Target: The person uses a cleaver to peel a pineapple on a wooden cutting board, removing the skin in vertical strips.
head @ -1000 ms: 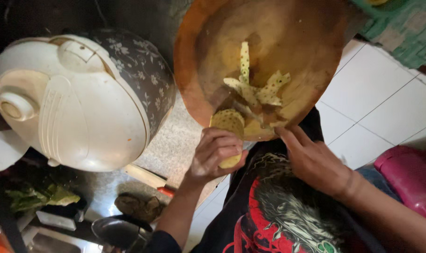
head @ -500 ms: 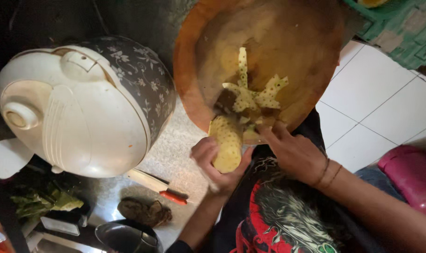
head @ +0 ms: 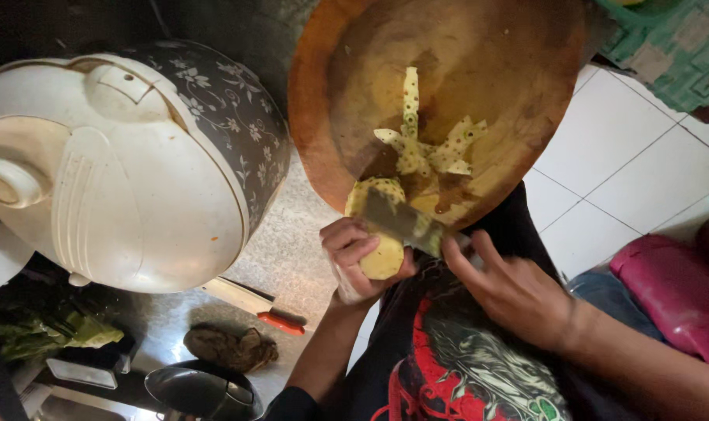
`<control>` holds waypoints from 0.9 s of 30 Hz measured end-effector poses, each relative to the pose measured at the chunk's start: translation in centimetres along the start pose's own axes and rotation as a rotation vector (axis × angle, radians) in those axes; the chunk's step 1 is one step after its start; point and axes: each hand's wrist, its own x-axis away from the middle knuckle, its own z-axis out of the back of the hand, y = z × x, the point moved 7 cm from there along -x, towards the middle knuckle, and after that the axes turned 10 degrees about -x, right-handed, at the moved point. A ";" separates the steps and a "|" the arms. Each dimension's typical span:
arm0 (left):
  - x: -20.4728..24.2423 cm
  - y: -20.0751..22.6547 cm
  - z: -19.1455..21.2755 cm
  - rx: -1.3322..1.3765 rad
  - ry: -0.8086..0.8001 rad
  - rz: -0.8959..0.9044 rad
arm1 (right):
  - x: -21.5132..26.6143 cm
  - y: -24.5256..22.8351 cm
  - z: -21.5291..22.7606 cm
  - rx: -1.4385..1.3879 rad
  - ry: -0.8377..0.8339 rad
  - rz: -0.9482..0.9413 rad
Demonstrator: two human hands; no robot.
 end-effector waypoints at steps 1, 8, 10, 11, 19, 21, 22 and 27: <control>-0.1 0.0 -0.2 0.002 -0.011 -0.011 | -1.3 0.5 0.0 -0.002 0.038 0.010; -2.1 -1.4 0.5 0.050 -0.200 -0.248 | -2.3 2.3 1.6 -0.138 0.218 -0.026; -2.3 -1.1 0.9 -0.025 -0.209 -0.286 | -0.3 1.4 1.8 -0.118 0.169 -0.105; -2.3 -0.8 1.3 -0.106 -0.159 -0.290 | 0.5 0.6 1.5 -0.108 0.110 -0.105; 0.4 0.3 0.8 -0.154 0.051 0.070 | -2.2 1.7 -1.9 0.058 -0.040 -0.082; -0.4 -0.3 0.8 -0.121 0.010 0.050 | -3.0 1.9 -1.3 0.024 0.132 -0.004; -1.2 -0.7 0.7 -0.109 -0.004 -0.002 | -3.4 2.2 -0.6 0.011 0.221 0.035; -2.3 -1.5 1.4 -0.060 -0.228 -0.192 | -0.2 1.5 -0.2 -0.131 0.199 -0.079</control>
